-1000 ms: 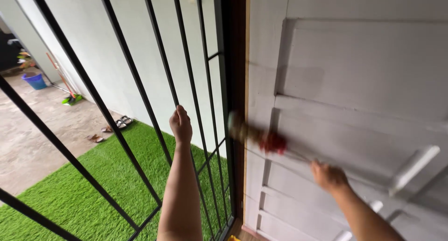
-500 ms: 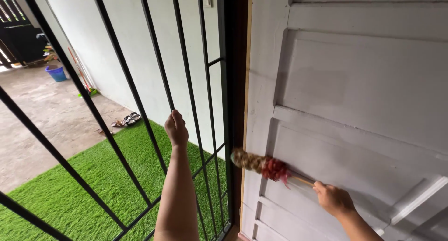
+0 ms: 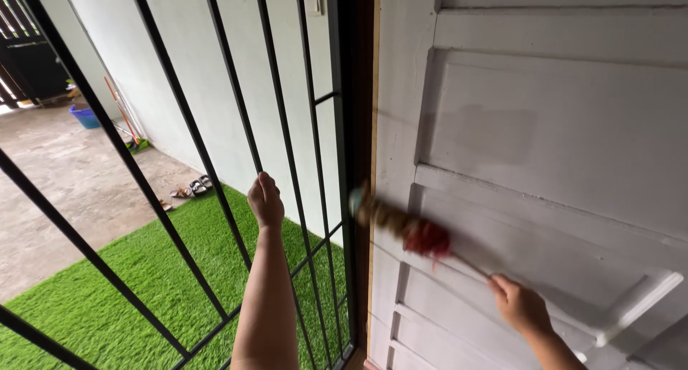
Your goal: Dusting a white paneled door and the door frame using a handheld feather duster.
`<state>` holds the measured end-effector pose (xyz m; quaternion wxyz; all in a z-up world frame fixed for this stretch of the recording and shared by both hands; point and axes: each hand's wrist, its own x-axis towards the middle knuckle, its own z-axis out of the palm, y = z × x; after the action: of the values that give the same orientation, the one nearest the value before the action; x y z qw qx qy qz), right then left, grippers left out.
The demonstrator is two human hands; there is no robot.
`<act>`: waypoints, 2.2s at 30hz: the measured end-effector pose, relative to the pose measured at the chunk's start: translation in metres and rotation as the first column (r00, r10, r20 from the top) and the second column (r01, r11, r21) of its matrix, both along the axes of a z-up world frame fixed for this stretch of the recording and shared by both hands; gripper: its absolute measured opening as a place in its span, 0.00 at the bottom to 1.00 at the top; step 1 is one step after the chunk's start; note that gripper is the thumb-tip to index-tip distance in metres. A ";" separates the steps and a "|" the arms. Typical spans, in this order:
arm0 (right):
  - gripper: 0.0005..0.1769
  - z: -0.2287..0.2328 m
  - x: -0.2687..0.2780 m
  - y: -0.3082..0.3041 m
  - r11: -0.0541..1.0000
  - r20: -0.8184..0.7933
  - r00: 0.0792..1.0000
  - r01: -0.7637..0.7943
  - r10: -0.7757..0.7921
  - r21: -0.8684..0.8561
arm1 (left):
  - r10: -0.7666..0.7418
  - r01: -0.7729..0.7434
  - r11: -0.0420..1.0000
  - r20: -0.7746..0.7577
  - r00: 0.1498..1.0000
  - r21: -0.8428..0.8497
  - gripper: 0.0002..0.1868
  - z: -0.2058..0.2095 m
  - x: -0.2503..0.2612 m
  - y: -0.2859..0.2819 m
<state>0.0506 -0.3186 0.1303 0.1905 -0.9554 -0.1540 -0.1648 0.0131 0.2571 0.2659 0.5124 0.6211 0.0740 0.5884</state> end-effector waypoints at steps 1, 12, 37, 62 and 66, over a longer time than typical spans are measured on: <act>0.13 0.002 -0.004 -0.001 0.996 0.011 1.000 0.008 -0.009 0.092 | -0.011 0.011 1.000 -0.004 1.000 -0.001 0.31 -0.002 -0.001 0.000; 0.17 0.013 -0.006 -0.033 0.993 -0.087 0.993 0.089 -0.082 0.075 | -0.274 0.283 0.954 0.096 0.957 -0.099 0.29 -0.008 0.003 0.007; 0.24 0.014 -0.048 -0.101 0.947 -0.265 0.911 0.321 -0.317 -0.030 | -0.395 0.399 0.913 0.054 0.917 -0.084 0.28 -0.002 -0.006 0.001; 0.24 0.075 -0.051 -0.112 0.967 0.059 0.972 0.219 -0.228 0.131 | -0.091 0.084 0.996 -0.349 0.933 -0.035 0.29 0.000 -0.015 0.016; 0.23 0.084 -0.073 -0.156 0.942 0.002 0.952 0.301 -0.305 0.151 | 0.311 -0.259 0.948 -0.372 0.875 0.183 0.25 -0.027 -0.014 -0.006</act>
<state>-0.0220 -0.4748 0.2147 0.2319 -0.9486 0.0051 -0.2153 -0.0005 0.2509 0.2393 0.3538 0.7406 0.2292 0.5232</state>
